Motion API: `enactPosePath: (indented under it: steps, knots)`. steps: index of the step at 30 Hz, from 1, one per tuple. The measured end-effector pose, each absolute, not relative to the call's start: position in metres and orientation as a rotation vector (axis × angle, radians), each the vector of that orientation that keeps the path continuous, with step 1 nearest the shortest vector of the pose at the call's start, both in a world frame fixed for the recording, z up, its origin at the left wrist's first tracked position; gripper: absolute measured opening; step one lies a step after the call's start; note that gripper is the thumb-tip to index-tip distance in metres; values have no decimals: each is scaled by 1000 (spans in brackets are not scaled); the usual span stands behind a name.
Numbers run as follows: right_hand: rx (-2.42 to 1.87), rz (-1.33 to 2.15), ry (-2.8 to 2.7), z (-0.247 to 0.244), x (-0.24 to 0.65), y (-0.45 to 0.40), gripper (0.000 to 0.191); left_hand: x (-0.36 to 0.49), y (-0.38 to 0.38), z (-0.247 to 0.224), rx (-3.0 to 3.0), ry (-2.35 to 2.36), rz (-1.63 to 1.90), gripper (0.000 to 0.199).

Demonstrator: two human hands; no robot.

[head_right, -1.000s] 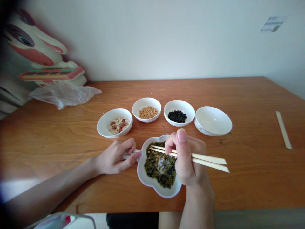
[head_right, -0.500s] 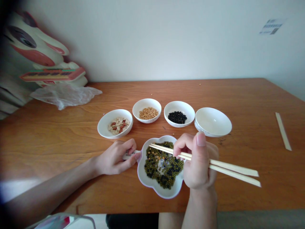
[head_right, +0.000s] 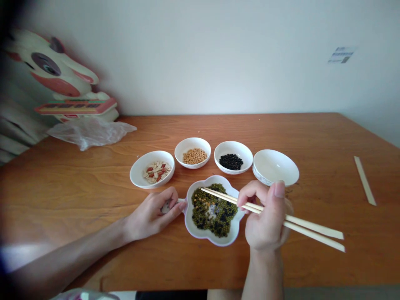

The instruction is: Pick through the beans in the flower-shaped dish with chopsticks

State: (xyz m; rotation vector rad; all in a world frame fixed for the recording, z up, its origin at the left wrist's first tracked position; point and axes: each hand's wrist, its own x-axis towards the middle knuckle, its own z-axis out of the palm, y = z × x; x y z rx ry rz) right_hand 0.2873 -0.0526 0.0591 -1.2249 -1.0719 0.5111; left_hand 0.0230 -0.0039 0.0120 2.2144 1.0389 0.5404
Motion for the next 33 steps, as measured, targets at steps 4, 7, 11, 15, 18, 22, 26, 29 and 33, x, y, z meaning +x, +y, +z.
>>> enactPosePath:
  steps: [4, 7, 11, 15, 18, 22, 26, 29, 33]
  knots:
    - [-1240, 529, -1014, 58, 288, -53, 77, 20, -3, 18, 2530, 1033, 500, 24]
    - [-1201, 512, -1097, 52, 296, -49, 78, 19, -6, 21, 2890, 1029, 524, 23]
    - [-1182, 494, -1163, 46, 306, -46, 78, 18, -14, 25, 3147, 1016, 644, 10]
    - [-1189, 506, -1168, 47, 304, -48, 77, 14, -17, 31, 3289, 755, 685, 24]
    - [-1221, 518, -1094, 49, 295, -50, 75, 12, -15, 33, 3348, 412, 692, 33]
    - [-1242, 531, -1049, 52, 286, -53, 74, 13, -10, 30, 3280, 303, 836, 27]
    - [-1236, 521, -1092, 49, 290, -50, 74, 14, -3, 25, 3195, 314, 902, 39]
    - [-1220, 534, -1156, 45, 297, -47, 77, 12, 1, 23, 3193, 387, 916, 40]
    - [-1236, 562, -1194, 41, 302, -45, 77, 9, 6, 23, 3221, 466, 913, 36]
